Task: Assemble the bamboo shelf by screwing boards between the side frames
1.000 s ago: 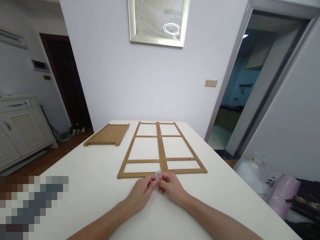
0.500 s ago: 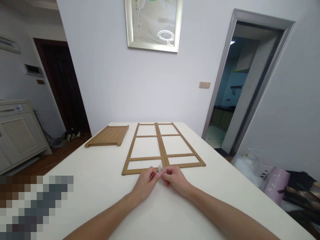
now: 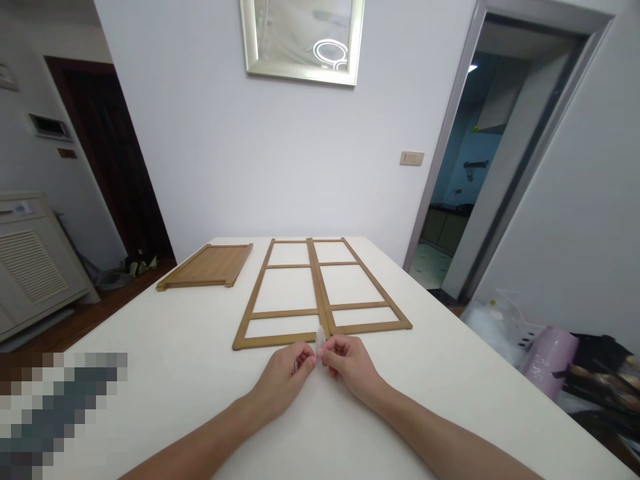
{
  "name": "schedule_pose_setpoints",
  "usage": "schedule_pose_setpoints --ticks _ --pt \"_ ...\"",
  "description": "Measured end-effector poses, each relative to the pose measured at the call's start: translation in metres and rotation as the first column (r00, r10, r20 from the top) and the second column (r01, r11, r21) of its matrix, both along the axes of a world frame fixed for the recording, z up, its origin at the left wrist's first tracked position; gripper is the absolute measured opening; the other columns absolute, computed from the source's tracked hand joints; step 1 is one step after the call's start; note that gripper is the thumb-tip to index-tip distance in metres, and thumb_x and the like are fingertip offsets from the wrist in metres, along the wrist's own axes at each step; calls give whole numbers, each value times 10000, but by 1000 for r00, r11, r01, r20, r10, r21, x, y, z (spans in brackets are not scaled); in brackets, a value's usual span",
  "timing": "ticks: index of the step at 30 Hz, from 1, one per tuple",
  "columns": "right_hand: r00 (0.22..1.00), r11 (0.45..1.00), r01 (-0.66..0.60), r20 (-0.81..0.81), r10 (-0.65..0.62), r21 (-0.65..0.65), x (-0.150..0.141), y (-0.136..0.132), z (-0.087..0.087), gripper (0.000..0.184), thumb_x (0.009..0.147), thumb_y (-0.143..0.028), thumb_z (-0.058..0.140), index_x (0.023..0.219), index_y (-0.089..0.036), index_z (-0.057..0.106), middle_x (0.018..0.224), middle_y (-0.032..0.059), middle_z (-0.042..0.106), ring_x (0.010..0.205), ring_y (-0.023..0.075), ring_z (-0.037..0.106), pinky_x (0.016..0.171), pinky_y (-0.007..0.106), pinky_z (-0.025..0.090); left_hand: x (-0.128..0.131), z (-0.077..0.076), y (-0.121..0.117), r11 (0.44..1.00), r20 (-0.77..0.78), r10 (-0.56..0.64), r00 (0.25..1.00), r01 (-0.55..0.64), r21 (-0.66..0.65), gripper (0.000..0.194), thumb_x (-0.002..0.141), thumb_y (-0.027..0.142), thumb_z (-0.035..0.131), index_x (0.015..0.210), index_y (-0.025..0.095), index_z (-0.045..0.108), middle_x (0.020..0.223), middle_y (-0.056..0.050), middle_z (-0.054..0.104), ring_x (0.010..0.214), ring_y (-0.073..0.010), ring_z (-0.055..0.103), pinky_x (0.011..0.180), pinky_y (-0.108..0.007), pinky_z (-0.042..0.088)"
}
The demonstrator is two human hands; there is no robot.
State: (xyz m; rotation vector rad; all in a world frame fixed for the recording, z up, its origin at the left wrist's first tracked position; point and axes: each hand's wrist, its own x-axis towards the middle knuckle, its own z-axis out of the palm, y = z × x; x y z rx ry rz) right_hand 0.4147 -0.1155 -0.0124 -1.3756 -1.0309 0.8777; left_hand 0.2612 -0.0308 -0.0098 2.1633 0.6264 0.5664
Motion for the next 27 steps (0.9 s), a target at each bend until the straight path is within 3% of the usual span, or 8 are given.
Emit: schedule_pose_setpoints --ticks 5,14,23,27 --pt "999 1000 -18 -37 17 -23 1 -4 2 307 719 -437 737 620 -182 598 469 -71 447 458 77 370 474 235 272 1 2 -1 999 -41 -38 998 39 29 256 923 350 437 828 197 619 756 -3 613 703 -156 521 654 -263 371" --pt "1000 1000 1 -27 -2 -28 0 -2 4 326 695 -458 758 638 -174 608 505 -56 501 473 84 414 483 232 300 3 1 -1 999 -41 -40 998 41 24 250 918 356 448 875 196 636 762 -9 637 696 -162 537 646 -269 378" --pt "999 999 -38 21 38 -17 -1 -2 5 271 708 -401 728 623 -177 601 474 -60 506 442 80 410 462 224 300 1 -1 -1 999 42 -44 998 44 -2 240 893 367 491 857 186 645 793 -25 673 727 -171 569 670 -269 398" --pt "998 999 -47 36 48 -22 0 -3 6 191 706 -333 712 644 -172 631 480 -57 529 448 81 427 469 221 313 0 1 0 996 104 -13 995 22 -86 249 863 402 541 846 174 641 770 -20 652 703 -161 544 640 -252 388"
